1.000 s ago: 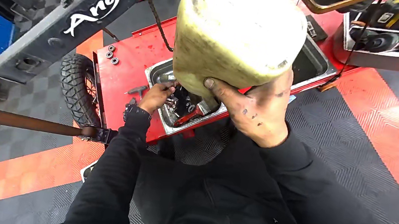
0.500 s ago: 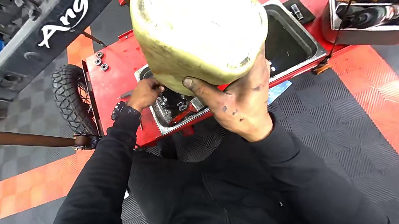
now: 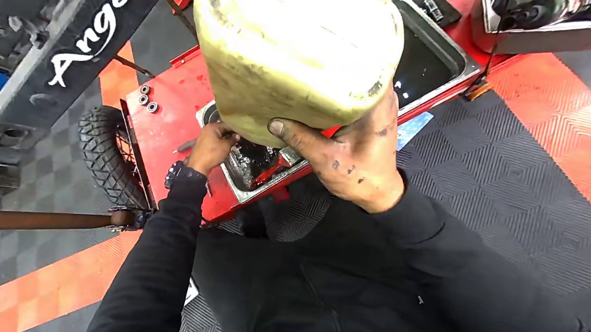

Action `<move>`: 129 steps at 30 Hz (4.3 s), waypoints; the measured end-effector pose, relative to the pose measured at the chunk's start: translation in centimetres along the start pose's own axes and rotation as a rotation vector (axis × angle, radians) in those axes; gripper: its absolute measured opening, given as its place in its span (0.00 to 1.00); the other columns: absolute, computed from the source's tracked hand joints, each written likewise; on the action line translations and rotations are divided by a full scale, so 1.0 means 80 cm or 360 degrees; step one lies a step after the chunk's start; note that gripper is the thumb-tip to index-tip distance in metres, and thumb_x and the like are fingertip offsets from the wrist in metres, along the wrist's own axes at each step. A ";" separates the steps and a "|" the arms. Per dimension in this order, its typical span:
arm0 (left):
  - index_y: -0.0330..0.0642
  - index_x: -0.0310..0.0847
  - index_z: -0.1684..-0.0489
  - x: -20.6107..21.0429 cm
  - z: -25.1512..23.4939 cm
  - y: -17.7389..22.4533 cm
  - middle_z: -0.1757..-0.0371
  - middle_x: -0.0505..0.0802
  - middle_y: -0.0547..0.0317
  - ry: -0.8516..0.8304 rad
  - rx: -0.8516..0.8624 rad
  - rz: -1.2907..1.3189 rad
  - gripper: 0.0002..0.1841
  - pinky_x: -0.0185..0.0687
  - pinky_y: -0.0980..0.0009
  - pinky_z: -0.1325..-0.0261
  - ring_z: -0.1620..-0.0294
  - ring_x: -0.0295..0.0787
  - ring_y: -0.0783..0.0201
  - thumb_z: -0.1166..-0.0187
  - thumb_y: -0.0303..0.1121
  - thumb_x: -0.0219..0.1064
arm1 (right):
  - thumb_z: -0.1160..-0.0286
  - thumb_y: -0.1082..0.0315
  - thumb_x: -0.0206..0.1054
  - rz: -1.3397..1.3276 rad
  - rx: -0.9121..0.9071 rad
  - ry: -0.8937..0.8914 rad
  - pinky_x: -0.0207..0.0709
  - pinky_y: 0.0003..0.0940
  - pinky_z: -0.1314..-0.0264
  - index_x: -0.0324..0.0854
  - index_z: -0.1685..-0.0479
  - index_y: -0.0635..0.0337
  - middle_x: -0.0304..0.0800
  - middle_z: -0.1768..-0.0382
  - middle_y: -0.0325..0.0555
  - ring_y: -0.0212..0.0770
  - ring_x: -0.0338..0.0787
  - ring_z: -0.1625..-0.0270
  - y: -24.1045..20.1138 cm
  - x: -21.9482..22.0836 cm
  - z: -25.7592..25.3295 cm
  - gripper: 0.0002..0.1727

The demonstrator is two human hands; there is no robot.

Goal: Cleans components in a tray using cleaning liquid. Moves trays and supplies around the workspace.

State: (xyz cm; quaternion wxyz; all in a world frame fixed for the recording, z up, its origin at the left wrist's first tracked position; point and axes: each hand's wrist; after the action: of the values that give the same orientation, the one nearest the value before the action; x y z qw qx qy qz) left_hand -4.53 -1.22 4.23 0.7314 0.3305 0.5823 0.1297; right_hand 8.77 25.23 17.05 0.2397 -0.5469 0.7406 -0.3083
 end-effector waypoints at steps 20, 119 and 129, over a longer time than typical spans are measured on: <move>0.40 0.87 0.45 0.010 0.023 -0.003 0.49 0.95 0.55 -0.0015 -0.0023 0.0326 0.11 0.87 0.56 0.34 0.44 0.91 0.66 0.22 0.25 0.69 | 0.47 0.70 0.87 -0.0059 0.0031 0.0039 0.86 0.32 0.31 0.69 0.29 0.82 0.90 0.45 0.58 0.37 0.92 0.39 0.003 -0.015 0.009 0.43; 0.48 0.74 0.18 0.077 0.038 -0.060 0.44 0.95 0.49 0.0288 -0.0539 0.0346 0.45 0.88 0.42 0.36 0.44 0.94 0.52 0.44 0.37 0.90 | 0.26 0.63 0.73 0.0750 0.0509 -0.0540 0.90 0.50 0.44 0.91 0.51 0.56 0.96 0.52 0.45 0.43 0.96 0.50 0.227 0.135 0.107 0.10; 0.46 0.70 0.16 0.080 0.033 -0.061 0.43 0.94 0.45 0.0321 -0.0543 0.0392 0.48 0.89 0.42 0.38 0.45 0.94 0.49 0.44 0.33 0.90 | 0.25 0.58 0.73 0.0841 0.0643 -0.0689 0.88 0.55 0.41 0.91 0.52 0.60 0.96 0.55 0.52 0.51 0.95 0.49 0.247 0.110 0.105 0.14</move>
State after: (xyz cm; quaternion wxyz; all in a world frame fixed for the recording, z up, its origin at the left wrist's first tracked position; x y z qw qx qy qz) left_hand -1.14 -2.10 -3.50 0.6934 0.2561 0.5774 0.3467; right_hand -1.05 19.32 -3.12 0.5641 -0.3316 0.7126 -0.2532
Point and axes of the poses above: each hand's wrist, its own z-axis away from the middle knuckle, its own x-axis out of the palm, y = z × x
